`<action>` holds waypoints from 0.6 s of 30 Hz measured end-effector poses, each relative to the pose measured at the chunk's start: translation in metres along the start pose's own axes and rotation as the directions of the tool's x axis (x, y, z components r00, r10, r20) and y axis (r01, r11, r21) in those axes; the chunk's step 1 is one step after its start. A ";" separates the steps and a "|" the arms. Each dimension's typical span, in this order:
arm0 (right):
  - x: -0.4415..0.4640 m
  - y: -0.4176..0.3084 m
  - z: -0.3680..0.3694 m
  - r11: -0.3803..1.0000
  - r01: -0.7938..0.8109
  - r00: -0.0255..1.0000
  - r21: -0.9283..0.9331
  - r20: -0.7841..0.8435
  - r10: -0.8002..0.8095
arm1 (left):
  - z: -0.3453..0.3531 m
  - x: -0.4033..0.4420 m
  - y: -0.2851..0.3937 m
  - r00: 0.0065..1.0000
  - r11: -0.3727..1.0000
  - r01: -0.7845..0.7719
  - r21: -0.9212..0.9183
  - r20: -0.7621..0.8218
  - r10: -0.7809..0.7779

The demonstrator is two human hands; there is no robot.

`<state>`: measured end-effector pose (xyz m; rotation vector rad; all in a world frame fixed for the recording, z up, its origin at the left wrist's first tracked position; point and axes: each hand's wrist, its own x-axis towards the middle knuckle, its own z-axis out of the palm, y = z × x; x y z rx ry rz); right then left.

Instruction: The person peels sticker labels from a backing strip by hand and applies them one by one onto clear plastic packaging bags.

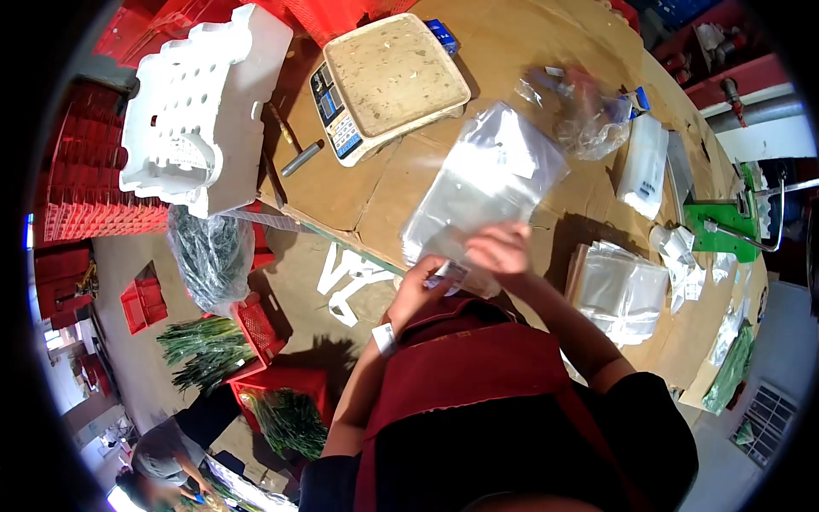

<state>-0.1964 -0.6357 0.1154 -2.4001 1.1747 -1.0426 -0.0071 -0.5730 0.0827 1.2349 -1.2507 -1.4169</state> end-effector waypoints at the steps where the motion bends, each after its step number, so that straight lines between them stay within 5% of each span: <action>1: -0.011 -0.003 0.013 0.972 -0.191 0.957 0.138 0.244 0.154 | -0.002 0.001 0.001 0.998 0.998 -0.002 0.056 0.069 -0.002; 4: -0.028 0.003 0.037 0.882 -0.328 0.928 0.339 0.290 0.234 | -0.009 0.002 -0.003 0.983 0.963 0.115 0.245 0.114 -0.146; 8: -0.025 0.013 0.045 0.884 -0.315 0.940 0.345 0.242 0.240 | -0.013 0.000 -0.011 0.977 0.971 0.204 0.122 0.038 -0.210; 10: -0.027 0.028 0.051 0.940 -0.237 0.971 0.245 0.072 0.226 | -0.016 0.000 -0.018 0.988 0.971 0.136 0.196 0.039 -0.147; 11: -0.034 0.045 0.059 0.986 -0.153 0.988 0.066 -0.016 0.154 | -0.016 -0.001 -0.021 0.989 0.971 0.138 0.196 0.031 -0.147; 12: -0.031 0.047 0.053 0.952 -0.245 0.960 -0.183 0.089 0.264 | -0.017 -0.002 -0.024 0.989 0.965 0.140 0.223 0.014 -0.147; 14: -0.032 0.052 0.047 0.902 -0.402 0.893 -0.158 0.151 0.425 | -0.018 -0.005 -0.031 0.989 0.958 0.141 0.251 0.002 -0.146; 16: -0.035 0.045 0.044 0.938 -0.340 0.928 -0.071 0.135 0.346 | -0.020 -0.007 -0.037 0.964 0.961 0.265 0.082 -0.020 -0.264; 18: -0.038 0.039 0.040 0.962 -0.271 0.957 0.013 0.111 0.268 | -0.019 -0.006 -0.030 0.988 0.985 0.150 0.080 -0.036 -0.147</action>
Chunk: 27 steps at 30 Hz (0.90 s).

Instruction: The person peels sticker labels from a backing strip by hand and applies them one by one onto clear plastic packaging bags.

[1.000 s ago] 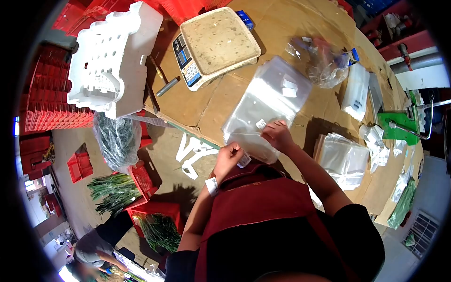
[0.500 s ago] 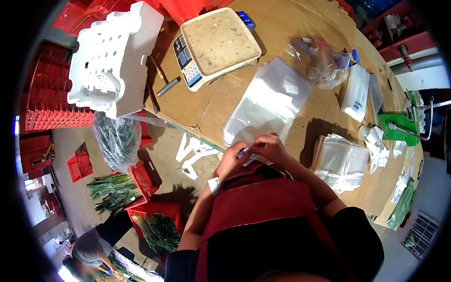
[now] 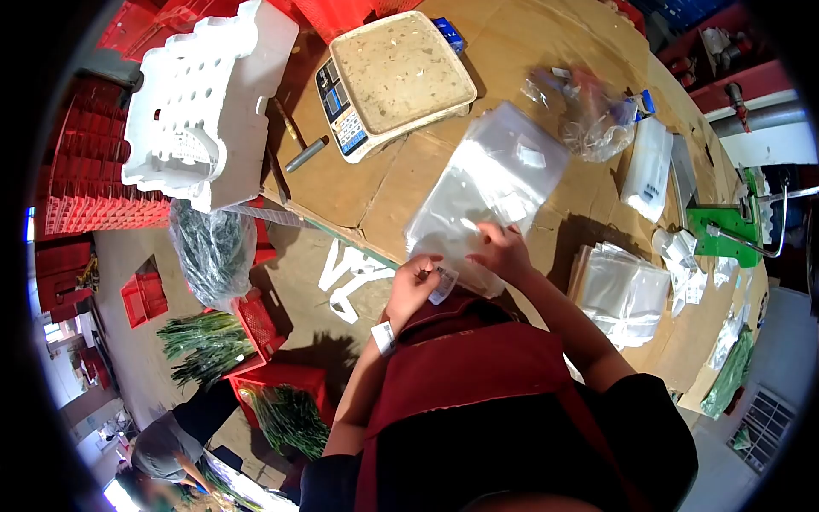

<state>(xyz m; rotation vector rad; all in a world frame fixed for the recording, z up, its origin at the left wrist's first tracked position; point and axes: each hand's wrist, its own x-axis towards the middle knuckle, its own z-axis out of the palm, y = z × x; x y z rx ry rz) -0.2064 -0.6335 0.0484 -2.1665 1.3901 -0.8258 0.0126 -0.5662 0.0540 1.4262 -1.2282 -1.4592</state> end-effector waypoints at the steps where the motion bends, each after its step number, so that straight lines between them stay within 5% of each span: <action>1: -0.002 0.000 -0.002 1.000 -0.023 0.997 0.001 0.068 0.023 | 0.000 0.001 0.005 0.993 0.993 -0.119 -0.002 -0.026 0.119; 4: 0.001 0.000 -0.001 0.994 -0.065 0.998 0.092 0.034 0.062 | -0.001 0.001 0.022 0.996 0.996 -0.089 -0.005 0.027 0.089; 6: 0.007 0.006 0.001 0.879 -0.235 0.971 0.415 0.139 0.194 | 0.003 0.002 0.013 0.996 0.996 -0.086 -0.026 0.032 0.087; 8: 0.013 0.014 0.002 0.883 -0.256 0.964 0.394 0.173 0.202 | 0.007 0.005 0.012 0.994 0.995 -0.093 -0.049 0.046 0.095; 10: 0.013 0.026 0.009 0.963 0.038 0.999 -0.266 -0.002 -0.040 | 0.008 0.003 0.014 0.995 0.997 -0.072 -0.027 0.067 0.073; 11: 0.020 0.018 0.006 0.929 -0.055 0.998 -0.367 -0.029 0.048 | 0.007 0.003 0.014 0.995 0.997 -0.072 -0.024 0.062 0.074; 15: 0.019 0.010 -0.001 0.959 -0.007 0.994 -0.283 -0.109 -0.024 | 0.004 0.001 0.004 0.998 1.000 -0.010 0.013 0.066 0.009; 17: 0.009 -0.002 -0.013 0.951 0.284 0.948 -0.119 0.183 -0.260 | 0.005 0.001 0.003 0.998 0.999 -0.024 0.040 0.055 0.021; 18: 0.004 0.003 -0.011 0.952 0.283 0.948 -0.120 0.184 -0.258 | 0.006 0.000 0.006 0.999 0.997 -0.002 0.080 0.050 -0.002; 22: 0.002 0.019 -0.004 0.990 0.108 0.978 -0.087 0.189 -0.089 | 0.010 0.003 0.010 0.998 0.991 0.043 0.127 0.031 -0.048; 24: 0.011 0.017 -0.015 0.977 0.043 0.968 0.210 0.232 -0.092 | 0.012 0.003 0.009 1.000 0.989 0.000 0.148 0.013 -0.002; 26: 0.022 0.004 -0.042 0.775 -0.298 0.947 0.557 0.069 0.314 | 0.011 0.002 0.013 0.999 0.985 -0.039 0.168 -0.014 0.042; 27: 0.036 0.004 -0.055 0.911 -0.215 0.921 0.351 -0.237 0.309 | 0.009 0.000 0.021 1.000 0.981 0.010 0.192 -0.020 -0.006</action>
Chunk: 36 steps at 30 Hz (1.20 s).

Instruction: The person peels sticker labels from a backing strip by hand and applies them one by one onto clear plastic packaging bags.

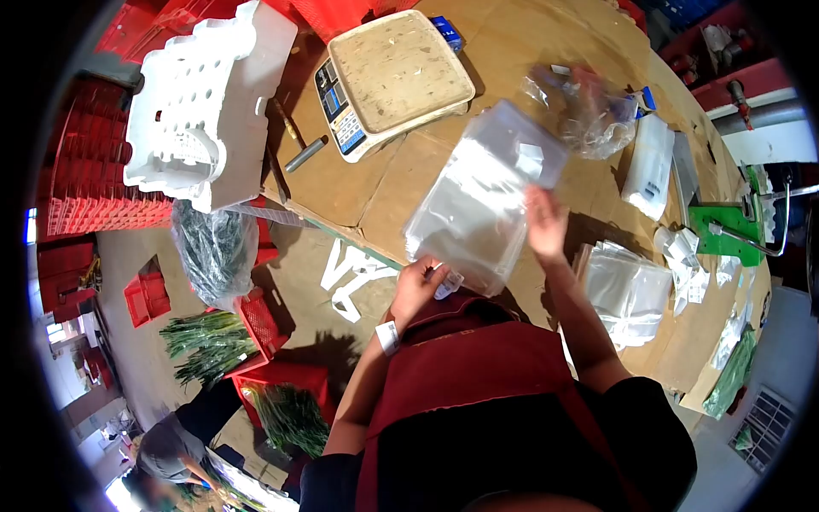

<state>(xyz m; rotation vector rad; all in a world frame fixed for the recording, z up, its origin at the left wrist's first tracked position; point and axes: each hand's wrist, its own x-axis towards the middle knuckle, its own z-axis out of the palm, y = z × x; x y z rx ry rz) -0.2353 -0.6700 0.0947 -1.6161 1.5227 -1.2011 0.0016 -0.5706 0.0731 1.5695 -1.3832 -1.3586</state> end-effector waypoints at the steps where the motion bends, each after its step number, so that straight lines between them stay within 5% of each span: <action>1: 0.012 -0.003 -0.004 0.966 0.105 0.952 -0.236 -0.257 -0.166 | -0.002 -0.002 0.005 0.999 0.999 0.047 0.026 0.006 -0.047; 2: 0.006 -0.004 -0.004 0.966 0.104 0.952 -0.235 -0.259 -0.165 | -0.002 -0.003 0.007 0.999 0.999 0.046 0.027 0.007 -0.047; 3: -0.004 -0.008 -0.005 0.872 0.289 0.918 -0.394 -0.145 -0.369 | 0.001 -0.003 0.009 0.999 0.993 -0.010 -0.115 0.030 0.013; 5: -0.024 -0.020 0.015 0.712 0.640 0.749 -0.288 0.026 -0.662 | 0.006 -0.001 0.016 0.996 0.963 -0.064 -0.260 0.050 0.080; 6: -0.033 -0.048 0.013 0.791 0.574 0.803 -0.211 0.332 -0.494 | 0.007 0.001 0.020 0.987 0.968 -0.104 -0.229 0.096 0.129; 7: -0.045 -0.037 0.024 0.910 0.409 0.827 -0.069 0.449 -0.338 | 0.007 0.001 0.022 0.975 0.969 -0.146 -0.198 0.140 0.175; 8: -0.057 -0.010 0.032 0.993 0.121 0.776 -0.015 0.624 -0.085 | 0.006 0.001 0.019 0.976 0.970 -0.147 -0.196 0.132 0.175; 9: -0.057 -0.012 0.036 0.992 0.125 0.773 -0.009 0.627 -0.092 | 0.006 0.002 0.012 0.982 0.980 -0.099 -0.172 0.143 0.125; 11: -0.058 -0.017 0.041 0.927 -0.368 0.724 0.067 0.647 0.241 | 0.005 0.003 0.002 0.986 0.988 -0.047 -0.147 0.151 0.070; 13: -0.057 0.005 0.050 0.928 -0.365 0.725 0.081 0.650 0.228 | 0.002 0.004 -0.005 0.999 0.999 0.017 -0.036 0.047 -0.015; 14: -0.055 0.017 0.054 0.999 -0.043 0.871 -0.018 0.489 0.046 | -0.001 0.005 -0.006 1.000 0.997 0.008 0.082 0.013 -0.009; 15: -0.048 0.020 0.057 0.950 0.263 0.920 -0.171 0.343 -0.192 | -0.001 0.005 -0.013 1.000 0.997 0.007 0.080 0.013 -0.008; 16: -0.037 0.024 0.050 0.838 0.412 0.885 -0.359 0.376 -0.274 | 0.000 0.003 -0.023 1.000 0.999 0.009 0.045 0.003 -0.009; 20: -0.035 0.016 0.043 0.833 0.303 0.942 -0.463 0.277 -0.188 | -0.002 -0.006 -0.023 0.996 0.986 0.092 -0.141 0.014 -0.091; 22: -0.037 0.010 0.035 0.767 0.562 0.774 -0.310 0.525 -0.356 | -0.002 -0.006 -0.019 0.994 0.960 0.104 -0.258 0.018 -0.103; 24: -0.045 0.025 0.037 0.785 0.508 0.797 -0.355 0.540 -0.272 | -0.004 -0.004 -0.010 0.990 0.958 -0.138 -0.252 -0.003 0.142; 27: -0.040 0.032 0.041 0.817 0.427 0.830 -0.388 0.527 -0.184 | -0.003 -0.004 -0.012 0.996 0.968 -0.052 -0.247 0.056 0.068; 29: -0.028 0.044 0.035 0.890 0.429 0.832 -0.157 0.452 -0.321 | -0.003 -0.002 -0.014 0.998 0.980 -0.048 -0.195 0.030 0.054; 31: 0.002 0.020 0.016 0.898 0.350 0.936 -0.266 0.062 -0.346 | -0.004 -0.003 -0.011 1.000 0.989 -0.031 -0.146 -0.003 0.031; 33: 0.013 -0.048 0.004 0.815 0.229 0.903 -0.531 -0.198 -0.383 | -0.008 -0.002 0.004 0.995 0.992 0.099 -0.082 -0.003 -0.099; 34: 0.004 -0.029 -0.005 0.681 0.396 0.858 -0.616 -0.017 -0.514 | -0.006 -0.001 0.002 0.995 0.992 0.096 -0.081 0.005 -0.095; 36: -0.018 -0.017 0.017 0.796 0.561 0.827 -0.229 0.215 -0.520 | 0.003 0.002 -0.002 0.997 0.983 -0.064 -0.171 0.037 0.072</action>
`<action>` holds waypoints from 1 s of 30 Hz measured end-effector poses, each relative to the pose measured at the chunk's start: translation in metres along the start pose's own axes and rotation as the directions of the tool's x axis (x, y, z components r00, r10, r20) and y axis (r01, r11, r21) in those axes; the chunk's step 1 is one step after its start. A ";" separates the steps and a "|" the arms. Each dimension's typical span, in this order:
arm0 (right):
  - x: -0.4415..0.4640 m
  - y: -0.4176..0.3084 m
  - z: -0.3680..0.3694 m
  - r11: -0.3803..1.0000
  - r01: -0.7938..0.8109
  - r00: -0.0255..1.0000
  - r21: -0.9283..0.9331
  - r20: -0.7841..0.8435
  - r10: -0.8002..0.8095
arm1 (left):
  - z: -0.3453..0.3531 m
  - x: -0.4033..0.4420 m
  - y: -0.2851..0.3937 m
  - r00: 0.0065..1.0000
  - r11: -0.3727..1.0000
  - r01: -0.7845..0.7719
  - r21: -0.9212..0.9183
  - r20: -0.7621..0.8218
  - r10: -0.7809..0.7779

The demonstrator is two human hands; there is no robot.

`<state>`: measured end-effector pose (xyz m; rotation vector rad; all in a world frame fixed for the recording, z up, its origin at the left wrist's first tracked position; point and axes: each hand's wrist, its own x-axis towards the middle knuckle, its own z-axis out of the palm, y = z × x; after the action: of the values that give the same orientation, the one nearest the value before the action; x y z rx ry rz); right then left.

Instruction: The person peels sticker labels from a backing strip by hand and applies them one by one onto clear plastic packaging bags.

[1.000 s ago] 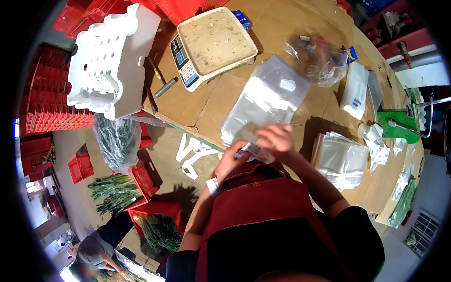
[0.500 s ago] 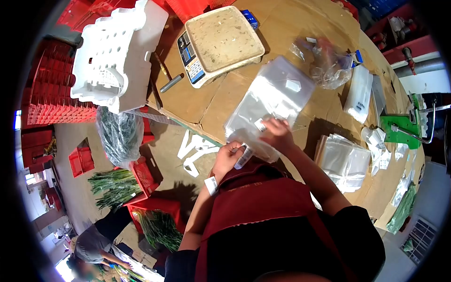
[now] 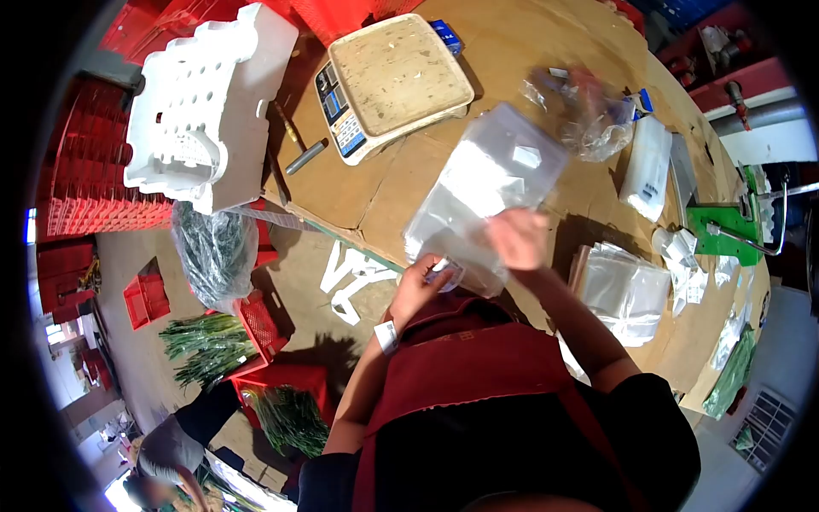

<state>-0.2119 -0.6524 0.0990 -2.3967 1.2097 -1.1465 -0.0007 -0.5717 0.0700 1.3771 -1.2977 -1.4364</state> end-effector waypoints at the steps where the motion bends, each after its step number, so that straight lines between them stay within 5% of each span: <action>1: -0.005 -0.011 0.012 0.941 -0.208 0.955 0.269 0.264 0.136 | 0.002 0.003 0.002 1.000 1.000 -0.004 -0.003 0.005 0.004; 3: -0.027 -0.012 0.032 0.839 -0.299 0.919 0.454 0.372 0.126 | 0.001 0.004 0.007 0.995 0.987 -0.015 0.163 0.102 -0.002; 5: -0.033 -0.011 0.043 0.499 -0.827 0.488 0.257 0.769 0.413 | -0.003 0.004 0.003 0.994 0.991 0.059 0.121 0.088 -0.070; 9: -0.035 -0.003 0.050 0.527 -0.760 0.638 0.380 0.592 0.493 | -0.007 0.005 0.003 0.993 0.972 0.117 0.202 0.001 -0.120; 10: -0.040 0.016 0.057 0.826 -0.529 0.812 0.193 0.399 0.427 | -0.008 0.006 0.005 0.987 0.944 0.158 0.290 -0.058 -0.147; 11: -0.036 0.021 0.056 0.967 -0.242 0.938 -0.079 0.235 0.254 | -0.009 0.004 0.002 0.987 0.944 0.157 0.291 -0.059 -0.146; 15: -0.028 0.014 0.039 0.929 -0.347 0.915 -0.129 0.171 0.366 | -0.010 -0.001 -0.022 0.994 0.992 0.085 0.090 -0.079 -0.078; 16: -0.029 0.012 0.032 0.974 -0.193 0.925 -0.116 0.309 0.220 | -0.010 -0.001 -0.027 0.992 0.994 0.102 -0.027 -0.076 -0.104; 17: -0.032 0.010 0.027 0.996 -0.037 0.896 -0.081 0.438 0.069 | -0.010 0.000 -0.023 0.992 0.994 0.102 -0.030 -0.074 -0.104; 19: -0.049 0.019 0.036 0.998 -0.047 0.935 -0.035 0.351 0.056 | -0.010 0.001 -0.013 0.993 0.994 -0.107 -0.038 -0.049 0.105; 22: -0.050 0.026 0.041 0.983 -0.131 0.890 -0.127 0.422 0.173 | -0.012 0.000 -0.012 1.000 1.000 0.002 0.010 0.017 -0.002; 24: -0.039 0.036 0.034 0.977 -0.185 0.920 0.103 0.368 0.136 | -0.010 -0.001 -0.006 0.999 1.000 0.027 0.011 -0.020 -0.027; 25: -0.027 0.041 0.018 0.710 -0.454 0.891 0.539 0.270 0.364 | -0.009 -0.003 -0.004 0.997 0.998 0.057 0.006 -0.059 -0.057; 26: -0.025 0.065 0.016 0.952 -0.298 0.946 0.064 -0.111 0.303 | -0.010 -0.003 -0.002 0.996 0.998 0.060 0.006 -0.064 -0.060; 27: 0.003 0.052 0.003 0.801 -0.312 0.778 0.510 -0.347 0.524 | -0.011 -0.004 0.001 0.993 0.993 0.092 0.067 -0.077 -0.087; 28: 0.026 0.030 -0.033 0.860 -0.422 0.876 -0.288 -0.375 0.304 | -0.012 -0.005 0.002 0.990 0.984 0.122 0.131 -0.086 -0.111; 29: 0.013 0.028 -0.022 0.857 -0.426 0.873 -0.289 -0.380 0.305 | -0.010 -0.005 0.000 0.991 0.984 0.119 0.134 -0.081 -0.109; 30: -0.006 0.029 -0.002 0.882 -0.349 0.866 0.317 -0.251 0.433 | -0.004 -0.005 -0.003 0.996 0.996 0.045 0.071 -0.084 -0.039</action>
<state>-0.2323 -0.6659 0.0827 -1.7070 1.4513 -1.4736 0.0045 -0.5675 0.0689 1.5042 -1.2867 -1.3573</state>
